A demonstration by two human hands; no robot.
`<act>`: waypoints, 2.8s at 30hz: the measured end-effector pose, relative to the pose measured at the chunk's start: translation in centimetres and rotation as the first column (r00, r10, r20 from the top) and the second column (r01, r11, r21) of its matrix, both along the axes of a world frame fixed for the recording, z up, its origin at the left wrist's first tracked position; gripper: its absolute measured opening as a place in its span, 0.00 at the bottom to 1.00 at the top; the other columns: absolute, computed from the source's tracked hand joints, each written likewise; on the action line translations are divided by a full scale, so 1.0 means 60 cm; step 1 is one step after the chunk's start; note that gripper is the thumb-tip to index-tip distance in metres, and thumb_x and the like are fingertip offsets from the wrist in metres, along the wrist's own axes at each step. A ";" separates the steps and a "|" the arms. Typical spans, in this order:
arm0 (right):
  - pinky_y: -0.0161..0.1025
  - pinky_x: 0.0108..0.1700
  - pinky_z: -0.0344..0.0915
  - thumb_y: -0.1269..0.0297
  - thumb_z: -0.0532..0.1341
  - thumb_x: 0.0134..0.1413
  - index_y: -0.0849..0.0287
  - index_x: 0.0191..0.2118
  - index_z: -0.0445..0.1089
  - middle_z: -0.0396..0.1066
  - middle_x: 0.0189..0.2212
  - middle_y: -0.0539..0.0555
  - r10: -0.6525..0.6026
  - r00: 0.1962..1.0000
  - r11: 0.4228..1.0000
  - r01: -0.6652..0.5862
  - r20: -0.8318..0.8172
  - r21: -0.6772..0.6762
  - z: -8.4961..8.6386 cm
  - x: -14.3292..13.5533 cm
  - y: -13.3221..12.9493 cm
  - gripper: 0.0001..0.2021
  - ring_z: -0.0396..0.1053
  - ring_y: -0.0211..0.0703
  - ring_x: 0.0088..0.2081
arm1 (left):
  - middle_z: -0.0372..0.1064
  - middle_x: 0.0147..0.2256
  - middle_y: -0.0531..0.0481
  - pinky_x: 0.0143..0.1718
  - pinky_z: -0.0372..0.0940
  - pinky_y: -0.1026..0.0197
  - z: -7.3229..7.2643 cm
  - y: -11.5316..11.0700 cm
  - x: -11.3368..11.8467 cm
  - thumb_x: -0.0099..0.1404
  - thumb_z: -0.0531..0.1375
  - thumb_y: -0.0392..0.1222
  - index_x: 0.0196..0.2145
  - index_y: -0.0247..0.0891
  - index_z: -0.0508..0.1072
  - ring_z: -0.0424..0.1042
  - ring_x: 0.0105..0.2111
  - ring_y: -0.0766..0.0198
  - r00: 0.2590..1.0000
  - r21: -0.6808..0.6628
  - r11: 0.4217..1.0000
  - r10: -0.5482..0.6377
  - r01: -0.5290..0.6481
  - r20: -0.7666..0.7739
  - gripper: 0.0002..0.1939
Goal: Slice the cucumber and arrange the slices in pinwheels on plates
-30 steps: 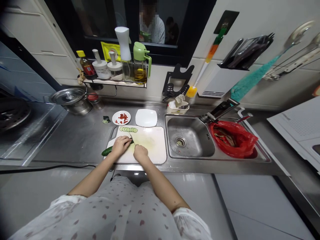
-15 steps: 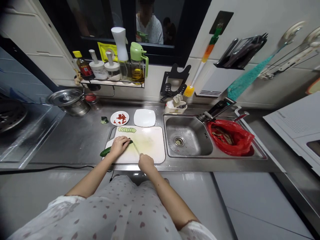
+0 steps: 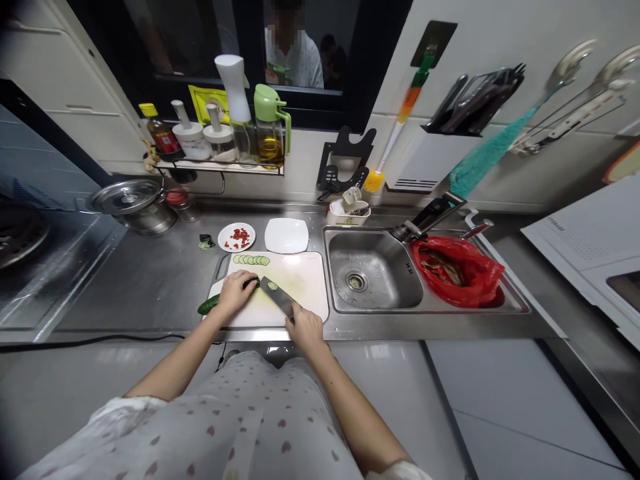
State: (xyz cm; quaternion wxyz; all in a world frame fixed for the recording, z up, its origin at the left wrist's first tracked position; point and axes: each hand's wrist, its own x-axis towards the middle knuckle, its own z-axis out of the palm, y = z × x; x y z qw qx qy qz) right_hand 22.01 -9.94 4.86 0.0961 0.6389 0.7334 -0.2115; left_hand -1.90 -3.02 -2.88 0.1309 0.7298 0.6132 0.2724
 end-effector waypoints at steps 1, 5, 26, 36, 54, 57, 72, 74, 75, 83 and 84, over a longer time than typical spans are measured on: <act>0.38 0.43 0.60 0.57 0.54 0.63 0.55 0.56 0.63 0.75 0.45 0.57 -0.001 1.000 1.000 0.001 0.009 0.006 0.001 0.000 0.001 0.18 0.72 0.48 0.47 | 0.74 0.42 0.46 0.48 0.62 0.52 0.002 0.002 0.001 0.67 0.55 0.46 0.43 0.44 0.76 0.70 0.44 0.55 1.000 0.007 1.000 0.018 -0.019 0.021 0.12; 0.39 0.45 0.60 0.57 0.56 0.62 0.57 0.58 0.61 0.74 0.46 0.58 0.023 0.999 0.999 -0.025 0.050 0.048 0.001 -0.001 0.002 0.21 0.71 0.50 0.48 | 0.73 0.44 0.45 0.48 0.63 0.52 0.019 0.009 0.012 0.67 0.55 0.49 0.45 0.43 0.76 0.69 0.45 0.54 0.995 0.007 0.999 0.043 -0.044 0.093 0.15; 0.38 0.43 0.60 0.59 0.56 0.63 0.58 0.57 0.62 0.75 0.42 0.59 0.078 0.992 0.988 -0.090 0.100 0.124 -0.011 0.025 -0.012 0.19 0.71 0.50 0.46 | 0.75 0.36 0.50 0.44 0.62 0.59 0.054 0.034 0.062 0.59 0.60 0.40 0.34 0.41 0.76 0.70 0.40 0.59 0.980 -0.250 0.958 -0.102 0.144 0.173 0.06; 0.36 0.36 0.57 0.63 0.47 0.67 0.56 0.49 0.67 0.76 0.37 0.58 -0.133 0.986 0.991 0.129 0.102 0.047 -0.023 0.038 -0.004 0.14 0.74 0.46 0.39 | 0.75 0.31 0.53 0.37 0.62 0.64 0.027 0.087 0.047 0.57 0.61 0.39 0.36 0.41 0.75 0.72 0.32 0.64 0.902 -0.384 0.885 0.367 -0.264 0.226 0.07; 0.36 0.36 0.55 0.61 0.46 0.68 0.57 0.47 0.68 0.76 0.36 0.58 -0.211 0.975 0.977 0.208 0.073 0.039 -0.031 0.041 0.024 0.15 0.73 0.45 0.38 | 0.76 0.36 0.46 0.48 0.58 0.53 0.016 0.167 0.065 0.61 0.54 0.34 0.41 0.42 0.74 0.72 0.43 0.53 0.967 -0.330 0.914 0.185 -0.235 -0.176 0.13; 0.36 0.37 0.56 0.60 0.46 0.68 0.57 0.47 0.68 0.76 0.36 0.58 -0.215 0.974 0.976 0.213 0.070 0.031 -0.031 0.040 0.029 0.15 0.73 0.45 0.39 | 0.76 0.36 0.47 0.48 0.58 0.53 0.025 0.164 0.064 0.61 0.56 0.36 0.40 0.43 0.74 0.72 0.43 0.53 0.965 -0.330 0.911 0.199 -0.247 -0.173 0.11; 0.36 0.39 0.56 0.66 0.48 0.64 0.58 0.59 0.57 0.74 0.46 0.58 -0.189 0.972 0.982 0.185 -0.142 -0.043 -0.025 0.050 0.035 0.19 0.71 0.46 0.44 | 0.71 0.48 0.46 0.48 0.60 0.55 0.051 0.001 -0.038 0.51 0.67 0.56 0.51 0.47 0.71 0.69 0.49 0.50 0.989 -0.444 0.891 0.032 -0.095 -0.148 0.31; 0.35 0.40 0.56 0.66 0.48 0.65 0.58 0.59 0.57 0.74 0.46 0.58 -0.186 0.970 0.983 0.185 -0.158 -0.019 -0.032 0.050 0.033 0.19 0.71 0.45 0.44 | 0.71 0.49 0.46 0.50 0.59 0.54 0.048 -0.010 -0.041 0.51 0.67 0.51 0.52 0.47 0.70 0.68 0.51 0.50 0.986 -0.449 0.888 0.028 -0.099 -0.163 0.30; 0.35 0.40 0.56 0.66 0.48 0.65 0.59 0.60 0.57 0.74 0.47 0.58 -0.183 0.970 0.983 0.185 -0.162 -0.005 -0.036 0.050 0.032 0.19 0.71 0.45 0.44 | 0.71 0.48 0.46 0.51 0.59 0.54 0.047 -0.013 -0.042 0.52 0.66 0.48 0.52 0.47 0.71 0.68 0.51 0.50 0.986 -0.451 0.887 0.025 -0.098 -0.164 0.28; 0.35 0.39 0.57 0.64 0.48 0.65 0.60 0.60 0.58 0.75 0.43 0.59 -0.172 0.968 0.983 0.181 -0.185 0.033 -0.055 0.055 0.032 0.20 0.72 0.47 0.42 | 0.74 0.44 0.47 0.45 0.63 0.59 0.038 -0.013 -0.056 0.54 0.64 0.41 0.50 0.44 0.73 0.71 0.45 0.55 0.996 -0.412 0.907 0.080 -0.090 -0.041 0.24; 0.35 0.39 0.57 0.64 0.48 0.65 0.60 0.60 0.58 0.75 0.43 0.59 -0.173 0.967 0.983 0.182 -0.187 0.035 -0.055 0.055 0.032 0.20 0.72 0.47 0.42 | 0.74 0.45 0.48 0.44 0.64 0.59 0.037 -0.011 -0.061 0.53 0.65 0.41 0.50 0.44 0.73 0.72 0.44 0.56 0.994 -0.412 0.905 0.110 -0.108 -0.019 0.24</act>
